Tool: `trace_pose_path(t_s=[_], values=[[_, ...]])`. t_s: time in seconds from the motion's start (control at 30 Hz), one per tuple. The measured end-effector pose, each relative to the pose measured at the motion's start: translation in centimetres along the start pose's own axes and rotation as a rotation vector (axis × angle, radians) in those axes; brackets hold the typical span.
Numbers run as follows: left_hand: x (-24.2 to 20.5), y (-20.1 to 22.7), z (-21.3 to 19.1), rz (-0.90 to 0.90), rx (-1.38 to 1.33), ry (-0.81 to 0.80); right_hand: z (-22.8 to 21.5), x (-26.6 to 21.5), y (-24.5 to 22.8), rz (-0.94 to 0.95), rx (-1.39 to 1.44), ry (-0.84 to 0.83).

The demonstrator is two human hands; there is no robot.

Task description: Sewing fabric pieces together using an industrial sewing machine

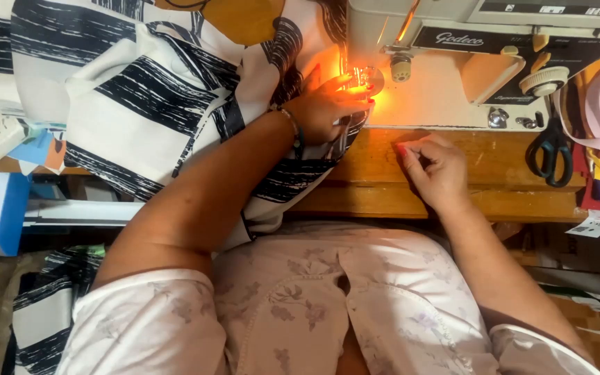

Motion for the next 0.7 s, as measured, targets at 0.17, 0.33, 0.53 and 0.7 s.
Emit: trace_pose_path(t_s=[0.17,0.33,0.53,0.7], values=[[0.0,0.4,-0.6,-0.091,-0.046,-0.136,0.0,-0.1,0.0,0.002,0.02,0.009],[0.2,-0.7,0.0,-0.068,-0.029,-0.088,0.0,0.0,-0.1,-0.012,0.019,0.01],[0.7,-0.9,-0.5,-0.062,0.028,-0.098,-0.1,0.0,-0.5,0.006,0.04,0.0],[0.8,-1.9,-0.2,-0.025,0.061,-0.07,-0.1,0.0,-0.6,0.014,0.035,-0.017]])
Point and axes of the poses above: each hand's wrist, its own x-axis towards the middle knuckle, its own z-axis out of the palm, y = z × x, the point moved 7 cm from there along x, towards the middle knuckle, and after that the axes turned 5 degrees about -y, right-handed, at the moved point
